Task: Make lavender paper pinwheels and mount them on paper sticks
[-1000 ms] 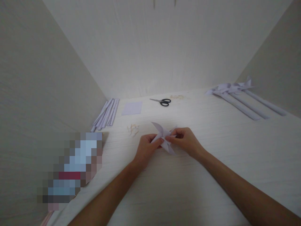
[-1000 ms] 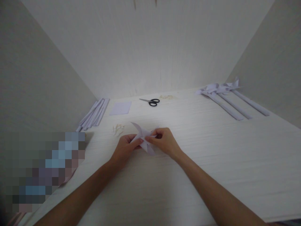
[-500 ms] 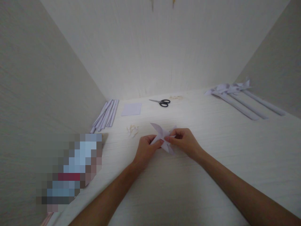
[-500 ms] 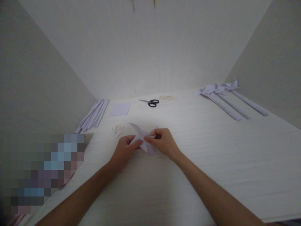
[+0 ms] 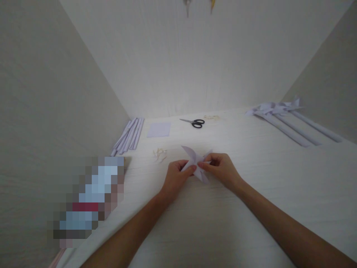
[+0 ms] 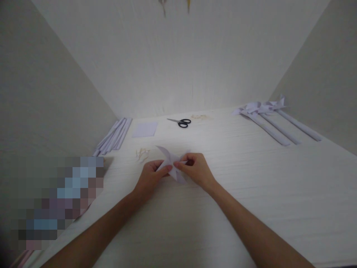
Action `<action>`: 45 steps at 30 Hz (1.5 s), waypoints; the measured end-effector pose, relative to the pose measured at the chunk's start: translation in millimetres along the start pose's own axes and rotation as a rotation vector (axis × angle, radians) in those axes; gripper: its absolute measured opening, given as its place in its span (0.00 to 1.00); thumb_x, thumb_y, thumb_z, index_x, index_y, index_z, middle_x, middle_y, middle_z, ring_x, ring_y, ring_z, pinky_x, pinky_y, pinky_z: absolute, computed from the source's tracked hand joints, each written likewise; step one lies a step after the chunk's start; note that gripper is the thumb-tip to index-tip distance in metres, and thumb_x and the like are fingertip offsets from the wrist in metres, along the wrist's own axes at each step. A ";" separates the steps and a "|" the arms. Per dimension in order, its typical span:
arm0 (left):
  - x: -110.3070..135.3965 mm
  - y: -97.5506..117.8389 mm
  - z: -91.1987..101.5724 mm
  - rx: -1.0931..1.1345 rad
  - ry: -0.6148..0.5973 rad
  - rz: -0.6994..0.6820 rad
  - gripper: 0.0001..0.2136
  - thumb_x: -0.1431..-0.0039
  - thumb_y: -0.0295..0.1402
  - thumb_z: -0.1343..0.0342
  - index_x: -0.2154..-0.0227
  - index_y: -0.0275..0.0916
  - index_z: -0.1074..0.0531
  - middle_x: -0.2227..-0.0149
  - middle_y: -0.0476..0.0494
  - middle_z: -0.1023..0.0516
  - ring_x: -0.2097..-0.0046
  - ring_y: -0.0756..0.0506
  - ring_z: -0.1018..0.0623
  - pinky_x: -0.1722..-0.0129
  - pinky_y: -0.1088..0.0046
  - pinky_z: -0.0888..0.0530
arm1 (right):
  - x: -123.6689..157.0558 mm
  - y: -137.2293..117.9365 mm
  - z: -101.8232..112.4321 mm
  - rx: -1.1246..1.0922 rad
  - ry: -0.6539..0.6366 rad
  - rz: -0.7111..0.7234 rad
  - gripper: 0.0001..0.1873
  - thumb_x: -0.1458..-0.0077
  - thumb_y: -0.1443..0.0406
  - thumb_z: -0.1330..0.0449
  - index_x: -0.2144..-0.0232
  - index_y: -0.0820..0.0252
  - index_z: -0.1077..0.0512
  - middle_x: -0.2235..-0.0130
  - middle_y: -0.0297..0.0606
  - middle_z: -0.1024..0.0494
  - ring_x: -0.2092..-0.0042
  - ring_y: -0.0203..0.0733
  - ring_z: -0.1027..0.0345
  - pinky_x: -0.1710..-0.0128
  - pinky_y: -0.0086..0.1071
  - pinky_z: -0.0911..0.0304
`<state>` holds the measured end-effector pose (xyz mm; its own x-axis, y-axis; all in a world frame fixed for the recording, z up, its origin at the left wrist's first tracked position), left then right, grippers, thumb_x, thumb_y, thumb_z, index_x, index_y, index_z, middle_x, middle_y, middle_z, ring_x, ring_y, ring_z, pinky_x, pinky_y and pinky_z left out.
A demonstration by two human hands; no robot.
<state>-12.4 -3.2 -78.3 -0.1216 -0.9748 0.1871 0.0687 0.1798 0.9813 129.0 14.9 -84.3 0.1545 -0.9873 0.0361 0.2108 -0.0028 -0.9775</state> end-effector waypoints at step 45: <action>4.8 -16.9 -10.7 0.598 -0.959 0.219 0.14 0.69 0.24 0.40 0.73 0.30 0.30 0.77 0.50 0.27 0.74 0.53 0.28 0.71 0.76 0.33 | -84.2 -26.2 -102.0 0.644 -0.113 0.440 0.03 0.59 0.67 0.43 0.78 0.63 0.32 0.77 0.35 0.30 0.76 0.33 0.41 0.76 0.27 0.46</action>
<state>-3.6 -12.4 -94.5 -0.8862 -0.4592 0.0618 -0.2682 0.6172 0.7397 12.1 81.9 -83.0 0.4432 -0.8544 -0.2713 0.6199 0.5107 -0.5958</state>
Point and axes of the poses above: each hand's wrist, its own x-axis away from the middle knuckle, its own z-axis out of the back of the hand, y = z × x, the point moved 2 cm from there along -x, towards the middle knuckle
